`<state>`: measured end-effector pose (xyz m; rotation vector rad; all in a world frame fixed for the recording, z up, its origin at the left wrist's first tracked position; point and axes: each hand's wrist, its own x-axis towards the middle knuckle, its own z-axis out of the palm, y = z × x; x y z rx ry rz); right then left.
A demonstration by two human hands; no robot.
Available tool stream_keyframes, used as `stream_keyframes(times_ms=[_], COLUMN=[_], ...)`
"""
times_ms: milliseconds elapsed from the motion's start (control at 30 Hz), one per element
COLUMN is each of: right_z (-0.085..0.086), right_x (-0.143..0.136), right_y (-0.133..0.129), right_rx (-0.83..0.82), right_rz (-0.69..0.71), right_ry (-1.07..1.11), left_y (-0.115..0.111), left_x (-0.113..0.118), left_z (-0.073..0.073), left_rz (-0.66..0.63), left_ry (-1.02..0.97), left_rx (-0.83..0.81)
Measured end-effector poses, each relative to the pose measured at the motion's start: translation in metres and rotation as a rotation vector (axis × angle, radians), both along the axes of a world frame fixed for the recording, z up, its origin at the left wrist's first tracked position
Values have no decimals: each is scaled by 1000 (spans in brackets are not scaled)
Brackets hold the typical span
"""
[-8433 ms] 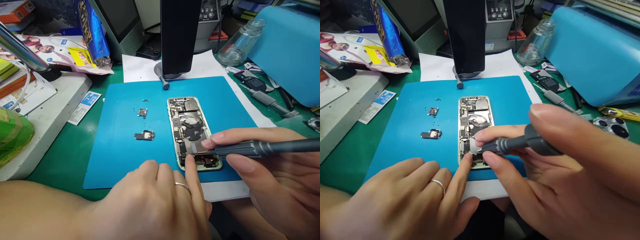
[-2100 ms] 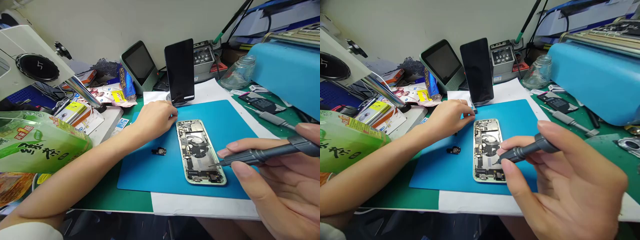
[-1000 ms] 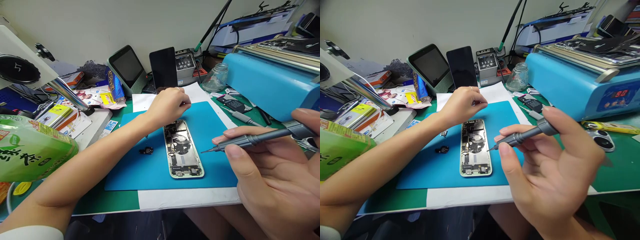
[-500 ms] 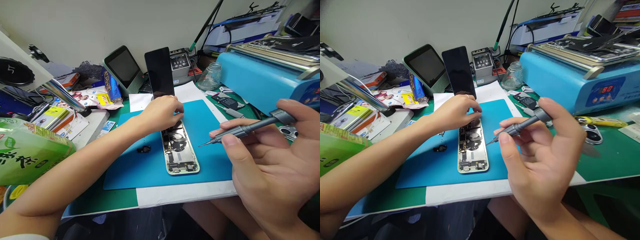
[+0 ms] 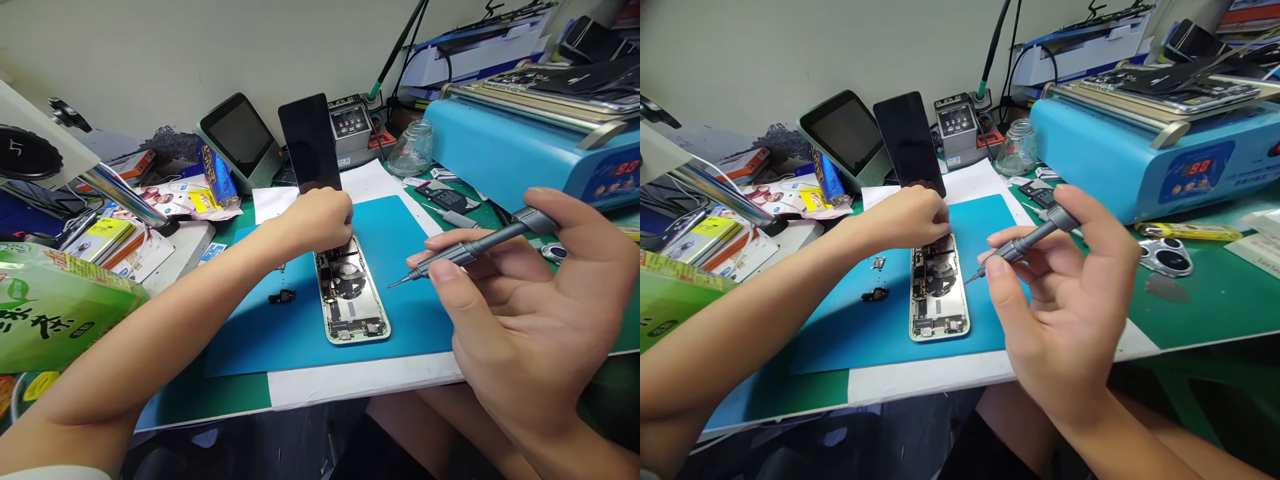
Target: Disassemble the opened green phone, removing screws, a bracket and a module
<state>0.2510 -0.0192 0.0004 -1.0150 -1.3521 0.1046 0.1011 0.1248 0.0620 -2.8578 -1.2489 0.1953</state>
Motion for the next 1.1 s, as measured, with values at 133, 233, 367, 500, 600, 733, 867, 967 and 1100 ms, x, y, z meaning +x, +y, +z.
stream_keyframes(times_ms=[133, 233, 367, 500, 600, 733, 867, 967, 1100], right_z=[0, 0, 1, 2, 2, 0, 0, 1, 3], right_x=[1, 0, -4, -5, -5, -4, -4, -5, -7], right_y=[-1, -2, -2, -2, -3, -1, 1, 1, -1], right_rx=[-25, -28, -38, -29, -38, -22, 0, -16, -27], right_rz=[-6, -9, -28, -32, -38, -34, -21, -17, -29], right_ry=[3, -6, -13, -21, -22, -31, -31, -18, 30], left_y=[-1, -3, -5, -9, -13, -17, -19, -21, -19], left_x=[2, 4, 8, 15, 23, 32, 34, 34, 32], left_z=[1, 2, 3, 4, 6, 8, 10, 10, 10], left_rz=[6, -1, -31, -40, -23, -15, -9, 1, 8], left_ry=[-3, -27, -45, -15, 19, 54, 77, 100, 105], left_rx=[12, 25, 14, 4, 8, -3, -17, -35, -47])
